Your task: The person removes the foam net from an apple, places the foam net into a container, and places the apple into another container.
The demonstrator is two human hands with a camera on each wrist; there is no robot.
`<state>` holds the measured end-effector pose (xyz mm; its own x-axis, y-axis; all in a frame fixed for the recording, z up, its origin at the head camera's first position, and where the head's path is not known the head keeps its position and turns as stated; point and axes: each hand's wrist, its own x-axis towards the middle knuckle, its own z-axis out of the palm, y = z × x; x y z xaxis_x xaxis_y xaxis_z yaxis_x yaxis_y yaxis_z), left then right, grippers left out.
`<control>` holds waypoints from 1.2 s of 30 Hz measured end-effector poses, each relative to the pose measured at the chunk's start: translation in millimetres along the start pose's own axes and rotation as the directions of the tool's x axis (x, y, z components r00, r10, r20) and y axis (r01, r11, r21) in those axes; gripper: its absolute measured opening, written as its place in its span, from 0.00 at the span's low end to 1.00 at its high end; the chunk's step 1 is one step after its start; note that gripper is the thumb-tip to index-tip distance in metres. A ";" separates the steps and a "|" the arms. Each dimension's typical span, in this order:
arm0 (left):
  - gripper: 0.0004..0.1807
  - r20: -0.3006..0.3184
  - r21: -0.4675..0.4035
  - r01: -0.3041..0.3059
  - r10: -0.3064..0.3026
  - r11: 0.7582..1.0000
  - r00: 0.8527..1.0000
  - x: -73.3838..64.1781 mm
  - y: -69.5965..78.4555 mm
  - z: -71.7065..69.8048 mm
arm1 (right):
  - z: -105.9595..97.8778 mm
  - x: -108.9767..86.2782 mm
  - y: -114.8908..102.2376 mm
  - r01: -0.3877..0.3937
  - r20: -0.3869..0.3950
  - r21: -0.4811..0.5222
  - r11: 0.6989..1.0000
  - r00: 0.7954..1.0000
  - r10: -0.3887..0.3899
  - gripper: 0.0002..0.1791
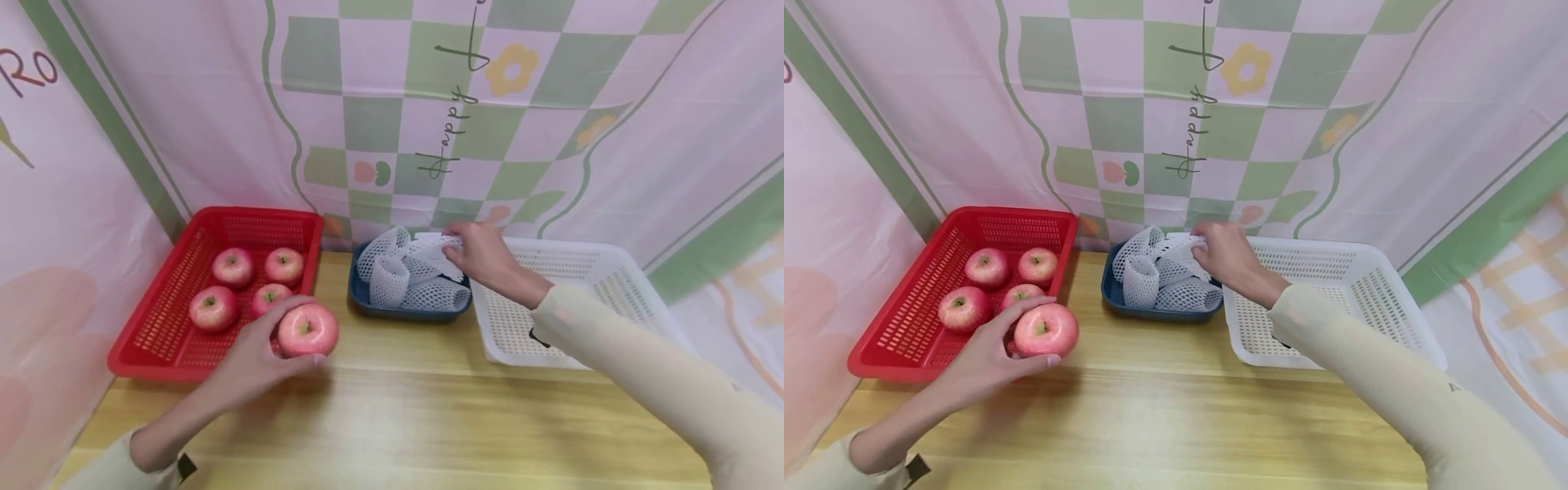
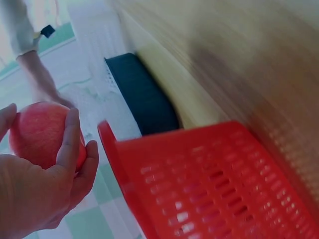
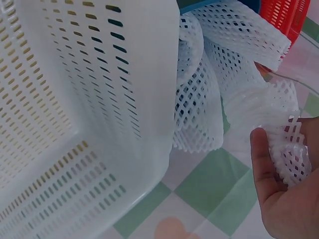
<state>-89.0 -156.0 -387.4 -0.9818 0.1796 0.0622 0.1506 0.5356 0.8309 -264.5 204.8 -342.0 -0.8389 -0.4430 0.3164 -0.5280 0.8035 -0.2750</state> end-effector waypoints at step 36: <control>0.45 -0.112 0.161 0.112 -0.094 0.981 0.989 9.7 -56.7 -40.1 | 38.7 -7.9 -24.1 -0.104 0.240 -0.185 0.977 0.959 0.148 0.30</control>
<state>-111.7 -217.6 -411.7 -0.9984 0.0347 0.0453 0.0568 0.6782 0.7326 -250.3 173.5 -373.1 -0.9147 -0.4016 0.0447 -0.4039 0.9050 -0.1333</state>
